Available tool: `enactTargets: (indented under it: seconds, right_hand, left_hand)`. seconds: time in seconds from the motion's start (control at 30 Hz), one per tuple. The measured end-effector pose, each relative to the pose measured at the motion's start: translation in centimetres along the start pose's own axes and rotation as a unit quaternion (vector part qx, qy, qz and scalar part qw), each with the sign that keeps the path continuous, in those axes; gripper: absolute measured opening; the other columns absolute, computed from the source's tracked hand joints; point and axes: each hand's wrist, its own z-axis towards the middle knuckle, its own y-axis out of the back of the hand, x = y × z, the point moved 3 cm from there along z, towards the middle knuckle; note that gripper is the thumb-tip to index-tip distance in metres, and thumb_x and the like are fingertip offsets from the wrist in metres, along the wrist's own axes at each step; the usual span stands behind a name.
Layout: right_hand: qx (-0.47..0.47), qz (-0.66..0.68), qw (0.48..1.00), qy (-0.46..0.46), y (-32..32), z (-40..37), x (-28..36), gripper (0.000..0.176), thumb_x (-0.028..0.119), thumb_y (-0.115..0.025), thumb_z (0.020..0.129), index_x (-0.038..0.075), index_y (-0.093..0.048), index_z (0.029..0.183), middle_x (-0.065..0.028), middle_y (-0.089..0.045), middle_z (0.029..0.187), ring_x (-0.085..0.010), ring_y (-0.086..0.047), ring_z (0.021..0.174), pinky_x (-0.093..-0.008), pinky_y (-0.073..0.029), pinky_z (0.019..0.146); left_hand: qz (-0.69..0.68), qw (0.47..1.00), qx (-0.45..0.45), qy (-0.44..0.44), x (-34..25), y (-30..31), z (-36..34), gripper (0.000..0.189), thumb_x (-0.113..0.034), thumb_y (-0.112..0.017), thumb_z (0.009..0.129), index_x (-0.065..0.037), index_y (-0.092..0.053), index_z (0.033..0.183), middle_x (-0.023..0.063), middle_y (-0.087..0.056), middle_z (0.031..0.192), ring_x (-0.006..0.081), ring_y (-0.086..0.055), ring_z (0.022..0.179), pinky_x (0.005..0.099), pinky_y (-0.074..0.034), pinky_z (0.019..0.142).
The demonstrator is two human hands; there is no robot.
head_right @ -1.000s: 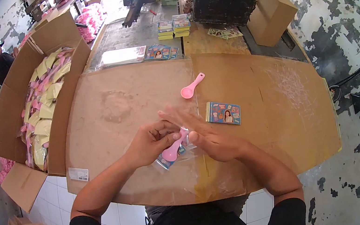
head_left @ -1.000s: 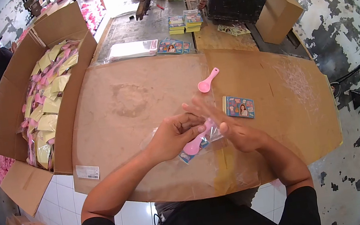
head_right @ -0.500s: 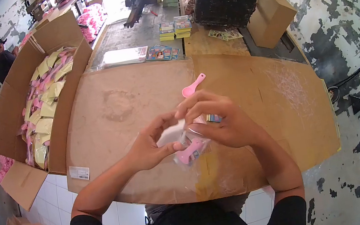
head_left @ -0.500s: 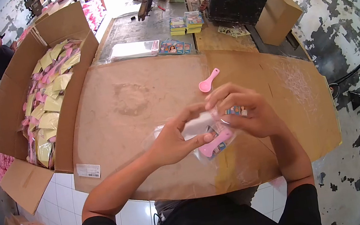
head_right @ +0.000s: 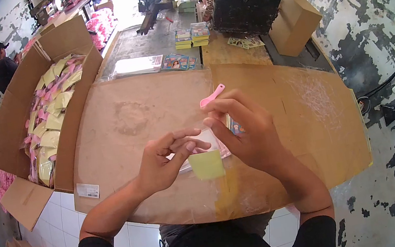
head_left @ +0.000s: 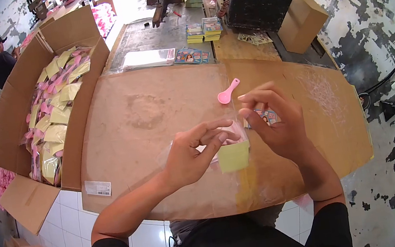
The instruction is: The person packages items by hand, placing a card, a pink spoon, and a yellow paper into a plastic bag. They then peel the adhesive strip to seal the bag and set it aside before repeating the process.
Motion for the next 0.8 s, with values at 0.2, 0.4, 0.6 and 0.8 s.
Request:
enactTargets:
  seconds: [0.2,0.4,0.6,0.8]
  right_hand:
    - [0.054,-0.219,0.95,0.218,-2.0,-0.7,1.2,0.022,0.014,-0.08,0.08,0.009,-0.073,0.1,-0.0025,-0.067,0.111,-0.0212,-0.064,0.11,-0.0373,-0.044,0.095]
    - [0.095,-0.311,0.912,0.25,-3.2,-1.2,0.4,0.023,0.012,-0.08,0.079,0.007,-0.072,0.1,-0.003,-0.066,0.106,-0.0222,-0.065,0.106,-0.0367,-0.044,0.092]
    - [0.065,-0.257,0.951,0.158,-2.6,0.1,-2.8,0.016,0.011,-0.074,0.08,0.008,-0.063,0.091,-0.0056,-0.063,0.101,-0.0229,-0.062,0.099,-0.0368,-0.046,0.088]
    - [0.06,-0.209,0.955,0.203,-2.1,-1.9,-1.3,0.021,0.007,-0.077,0.078,0.008,-0.068,0.097,-0.005,-0.066,0.104,-0.0231,-0.066,0.095,-0.0368,-0.047,0.082]
  left_hand:
    - [0.084,0.996,-0.011,0.014,-0.5,0.2,-0.4,0.029,-0.002,-0.062,0.104,0.006,-0.062,0.133,0.0137,-0.078,0.096,0.0154,-0.076,0.09,0.0305,-0.061,0.075]
    - [0.267,0.963,0.028,-0.019,0.4,0.2,-0.5,0.029,-0.002,-0.065,0.101,0.003,-0.066,0.129,0.0138,-0.076,0.088,0.0167,-0.075,0.077,0.0311,-0.059,0.067]
    - [0.253,0.965,0.043,-0.046,1.7,-0.7,-0.6,0.034,-0.011,-0.069,0.099,-0.002,-0.066,0.132,0.0154,-0.076,0.084,0.0272,-0.072,0.062,0.04,-0.056,0.061]
    - [0.149,0.987,0.041,0.046,1.6,-0.3,-0.3,0.039,-0.003,-0.066,0.1,0.001,-0.062,0.138,0.0163,-0.079,0.097,0.0198,-0.079,0.085,0.0321,-0.065,0.076]
